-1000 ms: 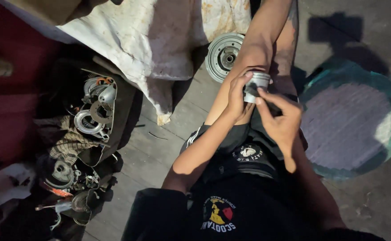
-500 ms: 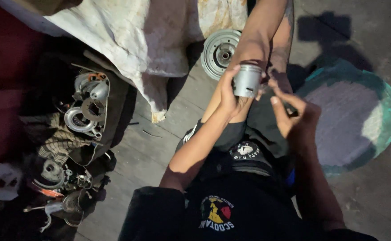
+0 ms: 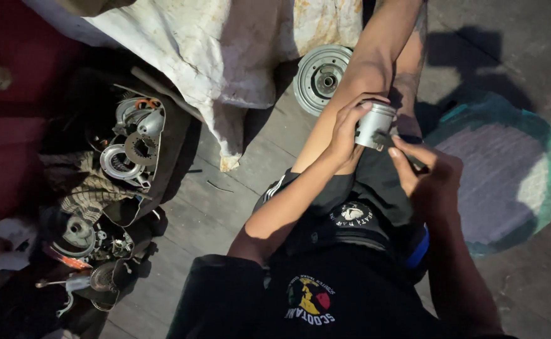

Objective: Repairing a motorcycle engine piston using a small hand tool to adjust internal components

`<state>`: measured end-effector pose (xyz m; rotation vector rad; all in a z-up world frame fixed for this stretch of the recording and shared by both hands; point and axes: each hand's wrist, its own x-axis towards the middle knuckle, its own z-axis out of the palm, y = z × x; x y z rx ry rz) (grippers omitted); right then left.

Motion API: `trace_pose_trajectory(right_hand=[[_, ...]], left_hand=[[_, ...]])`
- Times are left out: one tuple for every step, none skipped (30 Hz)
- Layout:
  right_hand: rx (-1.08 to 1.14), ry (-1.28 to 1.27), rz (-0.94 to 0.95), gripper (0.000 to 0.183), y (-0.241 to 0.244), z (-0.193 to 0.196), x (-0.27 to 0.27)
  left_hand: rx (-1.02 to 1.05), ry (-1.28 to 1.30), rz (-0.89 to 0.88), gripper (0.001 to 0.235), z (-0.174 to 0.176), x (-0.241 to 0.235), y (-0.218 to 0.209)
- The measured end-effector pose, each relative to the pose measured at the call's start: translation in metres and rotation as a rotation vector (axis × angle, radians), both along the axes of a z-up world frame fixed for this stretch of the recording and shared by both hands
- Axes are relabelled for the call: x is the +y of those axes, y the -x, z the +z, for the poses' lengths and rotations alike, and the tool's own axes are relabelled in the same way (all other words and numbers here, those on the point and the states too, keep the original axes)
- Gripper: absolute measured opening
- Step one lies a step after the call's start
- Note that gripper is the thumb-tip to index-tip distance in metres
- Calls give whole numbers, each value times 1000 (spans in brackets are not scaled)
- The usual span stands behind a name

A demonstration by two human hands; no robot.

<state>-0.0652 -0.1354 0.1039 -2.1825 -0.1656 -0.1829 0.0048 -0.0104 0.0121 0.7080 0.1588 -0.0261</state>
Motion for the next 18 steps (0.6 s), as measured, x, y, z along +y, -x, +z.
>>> trace_pose_trajectory(right_hand=[[-5,-1,0,13,-1,-6,6],[-20,-80,-21,13,-1,-12,12],[-31,-162,-41,13,-1,-18,18],[-30,-165,-39,13,-3,-9,24],[-28,-168,-28,13,-5,0,29],[-25,-170,-16,13,-8,9,35],[-24,-172,-10,13,-5,0,29],[-18,-176,-6,14,-2,-10,24],[-17,-180,-6,14,0,-20,19],[-19,-180,-3,14,2,-13,13],[69,-35,-26,15,5,-6,6],[156,110,-50,19,7,1,-1],[154,111,-54,19,6,-1,-5],[109,132,-122,18,6,-3,-9],[59,153,-190,17,3,-4,-14],[53,154,-193,17,3,-7,-14],[104,101,-224,19,4,-10,-14],[156,48,-255,22,6,-12,-14]], left_hand=[[-5,-1,0,27,5,2,1],[-6,-50,-1,25,10,3,2],[-2,-102,-1,23,14,6,5],[-2,-105,1,23,17,7,8],[42,-55,14,24,20,8,10],[85,-4,26,24,23,9,11],[86,-5,33,24,22,9,12],[76,-13,26,29,20,9,12],[62,-21,16,34,19,9,11],[59,-22,19,34,10,11,9],[6,-45,-43,32,1,12,6],[-48,-69,-105,30,-8,13,4],[-50,-67,-109,30,-10,15,3],[-57,-71,-105,31,-12,16,2],[-68,-75,-100,31,-13,17,-1],[-74,-74,-102,31,-10,18,-2],[-72,-79,-116,32,-7,20,-1],[-69,-83,-129,33,-5,21,1]])
